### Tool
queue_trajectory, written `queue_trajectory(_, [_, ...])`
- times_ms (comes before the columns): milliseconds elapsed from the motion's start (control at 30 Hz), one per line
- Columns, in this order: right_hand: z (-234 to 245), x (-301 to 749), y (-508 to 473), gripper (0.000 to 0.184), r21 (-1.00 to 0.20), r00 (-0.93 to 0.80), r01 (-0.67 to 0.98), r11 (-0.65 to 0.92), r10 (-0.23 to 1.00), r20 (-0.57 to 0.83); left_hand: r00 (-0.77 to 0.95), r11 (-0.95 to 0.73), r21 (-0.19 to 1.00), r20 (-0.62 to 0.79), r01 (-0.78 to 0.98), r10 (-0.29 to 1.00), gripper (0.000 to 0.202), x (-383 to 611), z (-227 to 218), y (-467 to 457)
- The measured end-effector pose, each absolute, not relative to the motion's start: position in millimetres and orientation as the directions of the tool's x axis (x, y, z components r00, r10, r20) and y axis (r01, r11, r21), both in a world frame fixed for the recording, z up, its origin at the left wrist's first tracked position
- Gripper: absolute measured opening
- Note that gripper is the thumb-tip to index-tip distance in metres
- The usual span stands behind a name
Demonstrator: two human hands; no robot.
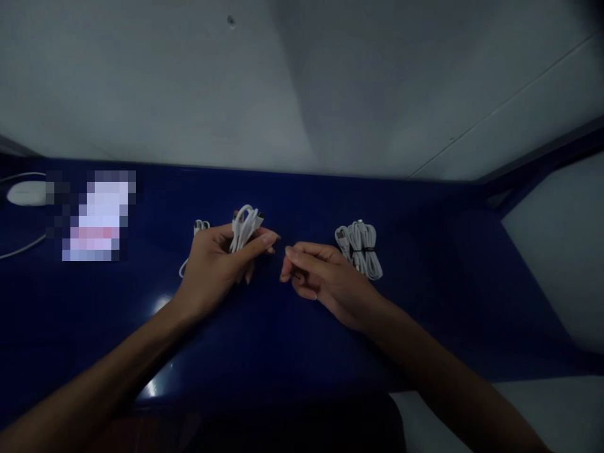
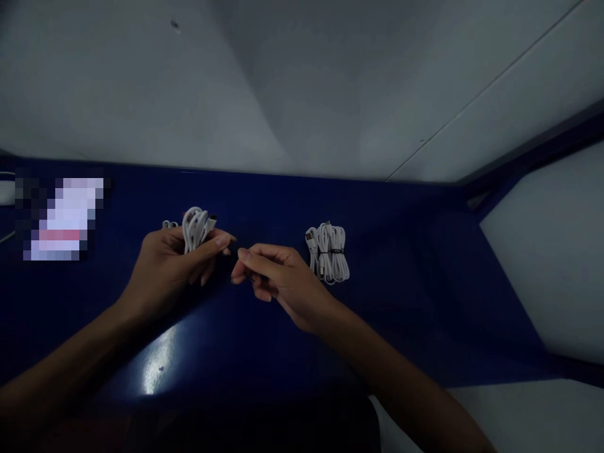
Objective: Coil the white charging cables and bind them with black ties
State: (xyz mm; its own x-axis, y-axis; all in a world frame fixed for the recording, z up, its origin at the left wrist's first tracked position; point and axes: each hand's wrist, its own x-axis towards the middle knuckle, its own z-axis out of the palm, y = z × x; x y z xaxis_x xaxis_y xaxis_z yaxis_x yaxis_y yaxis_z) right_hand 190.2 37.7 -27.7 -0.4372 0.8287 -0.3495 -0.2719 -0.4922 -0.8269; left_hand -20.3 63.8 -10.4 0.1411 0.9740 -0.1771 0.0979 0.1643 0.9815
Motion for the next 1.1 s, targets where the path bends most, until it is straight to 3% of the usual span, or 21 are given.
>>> queue_trajectory(167, [-25.0, 192.0, 40.2, 0.035, -0.812, -0.419, -0.308, -0.496, 0.837, -0.353, 0.198, 0.251, 0.967, -0.252, 0.031, 0.947, 0.032, -20.1, -13.7, 69.0])
queue_trajectory(500, [-25.2, 190.5, 40.2, 0.032, -0.808, -0.465, -0.294, -0.511, 0.815, -0.346, 0.461, 0.506, 0.841, -0.376, -0.194, 0.803, 0.036, -24.5, -18.3, 71.3])
queue_trajectory(867, [-29.5, 177.0, 36.8, 0.035, -0.781, -0.463, -0.369, -0.503, 0.829, -0.315, 0.435, 0.539, 0.795, -0.396, -0.277, 0.808, 0.032, -19.7, -22.8, 62.9])
queue_trajectory(1100, [-27.1, 180.7, 37.3, 0.032, -0.686, -0.507, -0.423, -0.593, 0.782, -0.364, 0.381, 0.522, 0.819, -0.417, -0.236, 0.826, 0.033, -21.4, -16.2, 64.6])
